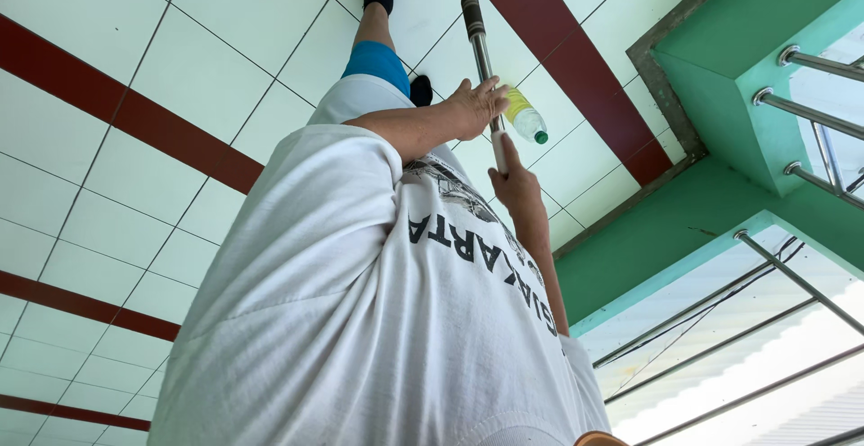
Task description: The person mops the tiled balcony floor using a flat mop, pushing it across the white and maroon tiles, and handles a plastic bottle of cleaning solution.
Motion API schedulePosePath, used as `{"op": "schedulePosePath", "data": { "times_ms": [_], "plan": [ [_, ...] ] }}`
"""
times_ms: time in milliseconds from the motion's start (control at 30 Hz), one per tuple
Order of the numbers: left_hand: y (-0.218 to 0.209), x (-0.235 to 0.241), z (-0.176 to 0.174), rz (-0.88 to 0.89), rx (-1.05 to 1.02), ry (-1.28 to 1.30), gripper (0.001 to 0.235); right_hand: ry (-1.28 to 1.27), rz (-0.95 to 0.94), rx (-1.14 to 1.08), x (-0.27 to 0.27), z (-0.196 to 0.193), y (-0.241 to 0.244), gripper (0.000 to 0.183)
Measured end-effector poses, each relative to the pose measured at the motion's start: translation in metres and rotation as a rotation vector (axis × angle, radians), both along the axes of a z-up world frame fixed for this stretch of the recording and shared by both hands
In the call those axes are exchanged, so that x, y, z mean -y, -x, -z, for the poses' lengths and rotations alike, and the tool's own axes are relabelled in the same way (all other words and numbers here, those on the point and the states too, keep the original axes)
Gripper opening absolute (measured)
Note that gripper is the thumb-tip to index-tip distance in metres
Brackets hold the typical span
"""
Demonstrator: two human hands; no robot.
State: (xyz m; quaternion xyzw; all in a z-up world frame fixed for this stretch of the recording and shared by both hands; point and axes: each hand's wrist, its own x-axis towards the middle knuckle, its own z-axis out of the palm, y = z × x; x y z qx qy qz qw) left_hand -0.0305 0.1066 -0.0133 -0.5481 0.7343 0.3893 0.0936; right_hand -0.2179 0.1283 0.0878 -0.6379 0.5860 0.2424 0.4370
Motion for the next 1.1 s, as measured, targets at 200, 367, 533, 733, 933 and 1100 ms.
{"op": "schedulePosePath", "data": {
  "times_ms": [200, 367, 533, 733, 933, 1100],
  "plan": [
    [0.092, -0.048, 0.02, 0.337, -0.316, -0.21, 0.021, -0.056, 0.076, 0.037, -0.082, 0.003, 0.082, 0.073],
    [0.13, -0.071, 0.037, 0.469, -0.317, -0.21, 0.021, -0.08, 0.171, 0.077, -0.1, 0.032, 0.093, 0.074],
    [0.099, -0.06, 0.038, 0.435, -0.183, -0.196, 0.021, -0.055, 0.205, 0.136, -0.111, 0.052, 0.105, 0.074],
    [0.008, 0.0, 0.034, 0.213, 0.023, -0.18, 0.041, 0.005, 0.181, 0.229, -0.061, 0.079, 0.051, 0.076],
    [-0.115, 0.044, 0.022, -0.47, -0.108, -0.031, 0.054, -0.045, 0.279, 0.253, 0.061, 0.079, -0.108, 0.076],
    [-0.239, 0.036, -0.028, -0.853, -0.349, -0.026, 0.055, -0.011, 0.334, 0.332, 0.177, 0.069, -0.274, 0.076]
  ]
}}
